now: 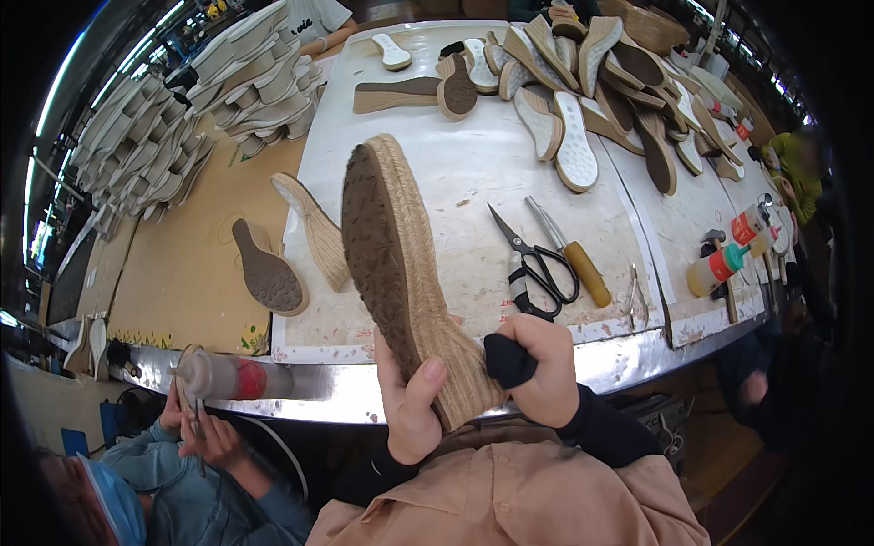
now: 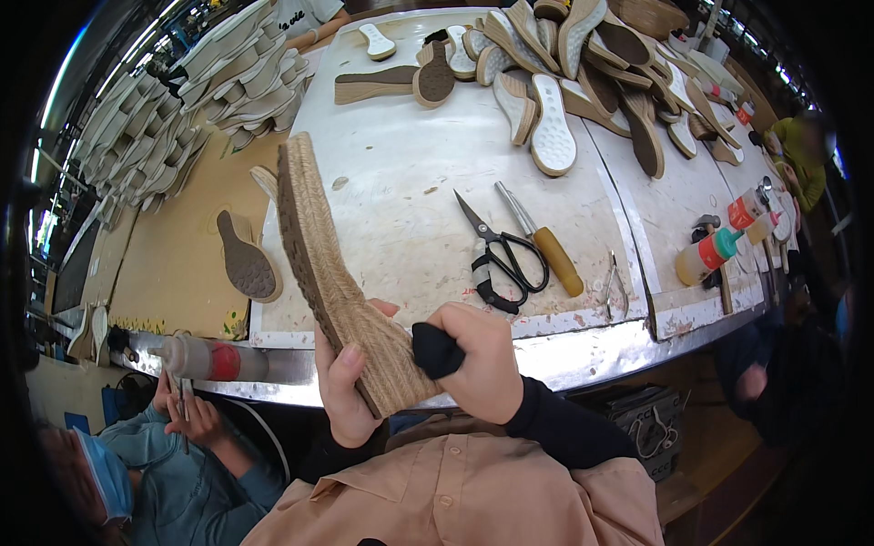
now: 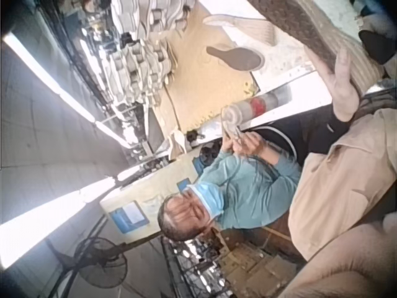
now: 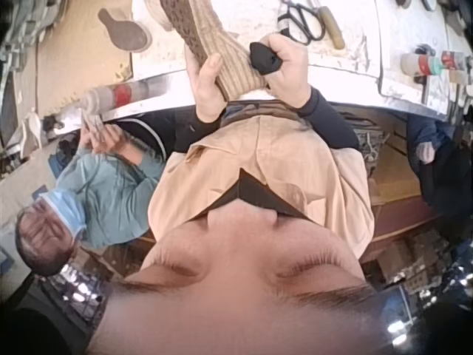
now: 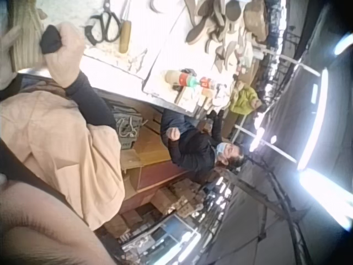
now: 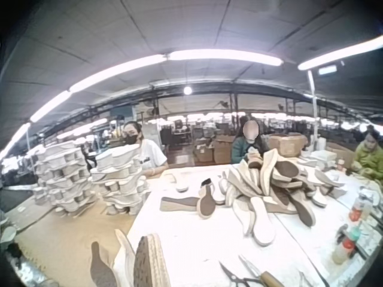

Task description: The person holds a shoe sole and rubs its textured surface with a black cloth. They rotate the sole to access different areas and continue wiping the edges and bottom. The person places the cloth on the table and picks up another sole to repeat the process.

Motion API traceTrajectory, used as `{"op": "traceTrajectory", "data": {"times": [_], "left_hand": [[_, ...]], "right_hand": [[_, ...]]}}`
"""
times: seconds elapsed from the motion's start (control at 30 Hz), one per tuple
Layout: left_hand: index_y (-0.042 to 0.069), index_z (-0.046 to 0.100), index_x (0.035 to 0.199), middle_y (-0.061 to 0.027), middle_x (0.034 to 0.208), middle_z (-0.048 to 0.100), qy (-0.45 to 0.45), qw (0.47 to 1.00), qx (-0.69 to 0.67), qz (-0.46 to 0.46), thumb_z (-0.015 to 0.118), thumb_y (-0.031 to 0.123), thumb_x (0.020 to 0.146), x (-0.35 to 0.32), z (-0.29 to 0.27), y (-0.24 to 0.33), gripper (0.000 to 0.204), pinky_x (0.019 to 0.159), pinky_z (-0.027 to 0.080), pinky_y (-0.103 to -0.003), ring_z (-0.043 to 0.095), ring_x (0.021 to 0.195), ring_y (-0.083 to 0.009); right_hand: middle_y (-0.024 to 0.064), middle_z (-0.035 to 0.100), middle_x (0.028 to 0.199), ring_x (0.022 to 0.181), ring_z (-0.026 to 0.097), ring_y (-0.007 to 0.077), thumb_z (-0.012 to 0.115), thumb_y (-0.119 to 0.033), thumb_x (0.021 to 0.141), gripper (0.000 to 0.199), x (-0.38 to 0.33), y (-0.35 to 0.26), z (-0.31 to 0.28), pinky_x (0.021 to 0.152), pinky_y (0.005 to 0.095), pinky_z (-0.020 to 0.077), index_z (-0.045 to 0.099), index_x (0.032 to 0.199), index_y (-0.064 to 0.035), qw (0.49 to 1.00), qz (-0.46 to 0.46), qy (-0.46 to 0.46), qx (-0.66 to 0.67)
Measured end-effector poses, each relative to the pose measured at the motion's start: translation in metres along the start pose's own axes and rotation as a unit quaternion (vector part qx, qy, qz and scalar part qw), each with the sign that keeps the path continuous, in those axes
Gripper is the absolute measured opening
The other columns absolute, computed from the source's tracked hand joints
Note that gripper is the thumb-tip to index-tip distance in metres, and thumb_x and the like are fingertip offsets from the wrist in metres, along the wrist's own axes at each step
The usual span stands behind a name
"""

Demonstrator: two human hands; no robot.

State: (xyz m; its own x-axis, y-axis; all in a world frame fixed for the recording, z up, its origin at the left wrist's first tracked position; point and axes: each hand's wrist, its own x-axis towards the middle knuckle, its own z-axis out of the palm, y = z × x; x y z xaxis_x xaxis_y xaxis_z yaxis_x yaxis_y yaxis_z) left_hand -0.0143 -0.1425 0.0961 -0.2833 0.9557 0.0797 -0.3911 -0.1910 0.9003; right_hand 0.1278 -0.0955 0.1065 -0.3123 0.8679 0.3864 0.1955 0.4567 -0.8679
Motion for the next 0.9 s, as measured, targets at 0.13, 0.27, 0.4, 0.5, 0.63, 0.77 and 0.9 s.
{"op": "traceTrajectory", "data": {"times": [0.13, 0.27, 0.4, 0.5, 0.63, 0.77, 0.9], "left_hand": [[0.0, 0.028, 0.138, -0.0247, 0.117, 0.05, -0.042, 0.997, -0.051, -0.046, 0.053, 0.031, 0.085, 0.004, -0.006, 0.001, 0.067, 0.074, 0.055, -0.042, 0.061, 0.091, -0.0287], [0.004, 0.023, 0.144, -0.0238, 0.115, 0.051, -0.029, 0.992, -0.105, -0.06, 0.053, 0.035, 0.084, 0.007, -0.011, 0.002, 0.074, 0.072, 0.056, -0.043, 0.061, 0.09, -0.0304], [0.003, 0.025, 0.143, -0.0241, 0.114, 0.052, -0.025, 0.993, -0.105, -0.039, 0.054, 0.035, 0.084, 0.009, -0.014, 0.0, 0.073, 0.074, 0.055, -0.041, 0.061, 0.09, -0.0303], [0.002, 0.024, 0.143, -0.0247, 0.114, 0.052, -0.027, 0.996, -0.083, -0.016, 0.056, 0.033, 0.084, 0.006, -0.011, 0.0, 0.074, 0.076, 0.054, -0.039, 0.061, 0.091, -0.0301], [0.002, 0.023, 0.144, -0.0256, 0.115, 0.052, -0.015, 0.998, -0.066, 0.008, 0.058, 0.03, 0.084, 0.002, -0.005, 0.002, 0.075, 0.077, 0.054, -0.039, 0.061, 0.093, -0.029], [0.002, 0.022, 0.144, -0.0242, 0.116, 0.052, -0.038, 0.997, -0.067, -0.025, 0.056, 0.034, 0.083, 0.003, -0.011, 0.001, 0.076, 0.078, 0.054, -0.039, 0.061, 0.094, -0.0281], [0.005, 0.023, 0.144, -0.0218, 0.117, 0.052, -0.066, 0.982, -0.137, -0.109, 0.052, 0.039, 0.084, 0.005, -0.01, 0.004, 0.075, 0.078, 0.053, -0.044, 0.061, 0.094, -0.0289]], "right_hand": [[-0.0033, 0.053, 0.066, 0.06, 0.047, 0.0032, 0.057, -0.007, 0.09, 0.018, 0.001, -0.003, -0.01, 0.053, 0.0213, 0.0374, 0.058, 0.073, -0.0014, 0.961, 0.204, -0.008, 0.188], [-0.0028, 0.056, 0.07, 0.061, 0.048, 0.0018, 0.055, -0.004, 0.09, 0.008, 0.002, -0.019, -0.02, 0.054, 0.0178, 0.0361, 0.061, 0.091, 0.0009, 0.944, 0.199, -0.02, 0.261], [0.0019, 0.063, 0.084, 0.073, 0.056, 0.0051, 0.061, -0.004, 0.088, 0.015, -0.004, -0.022, -0.021, 0.064, 0.021, 0.0456, 0.061, 0.1, 0.0039, 0.956, 0.163, -0.107, 0.22], [0.0091, 0.061, 0.076, 0.065, 0.058, 0.016, 0.063, -0.004, 0.085, 0.009, -0.003, -0.019, -0.014, 0.059, 0.0267, 0.0449, 0.06, 0.089, 0.0028, 0.991, 0.048, -0.086, 0.085], [0.0102, 0.056, 0.069, 0.059, 0.054, 0.0196, 0.062, -0.005, 0.084, 0.008, -0.001, -0.017, -0.003, 0.055, 0.0293, 0.0407, 0.057, 0.079, 0.0006, 0.999, -0.016, -0.031, 0.018], [0.0087, 0.056, 0.068, 0.06, 0.053, 0.018, 0.06, -0.007, 0.088, 0.011, 0.004, -0.015, -0.006, 0.055, 0.029, 0.0401, 0.055, 0.081, 0.0009, 0.995, 0.043, -0.081, 0.025], [-0.0024, 0.056, 0.073, 0.07, 0.049, 0.0028, 0.054, -0.006, 0.093, 0.01, 0.006, -0.006, -0.008, 0.061, 0.021, 0.0404, 0.054, 0.086, 0.0003, 0.962, 0.147, -0.111, 0.204]]}}
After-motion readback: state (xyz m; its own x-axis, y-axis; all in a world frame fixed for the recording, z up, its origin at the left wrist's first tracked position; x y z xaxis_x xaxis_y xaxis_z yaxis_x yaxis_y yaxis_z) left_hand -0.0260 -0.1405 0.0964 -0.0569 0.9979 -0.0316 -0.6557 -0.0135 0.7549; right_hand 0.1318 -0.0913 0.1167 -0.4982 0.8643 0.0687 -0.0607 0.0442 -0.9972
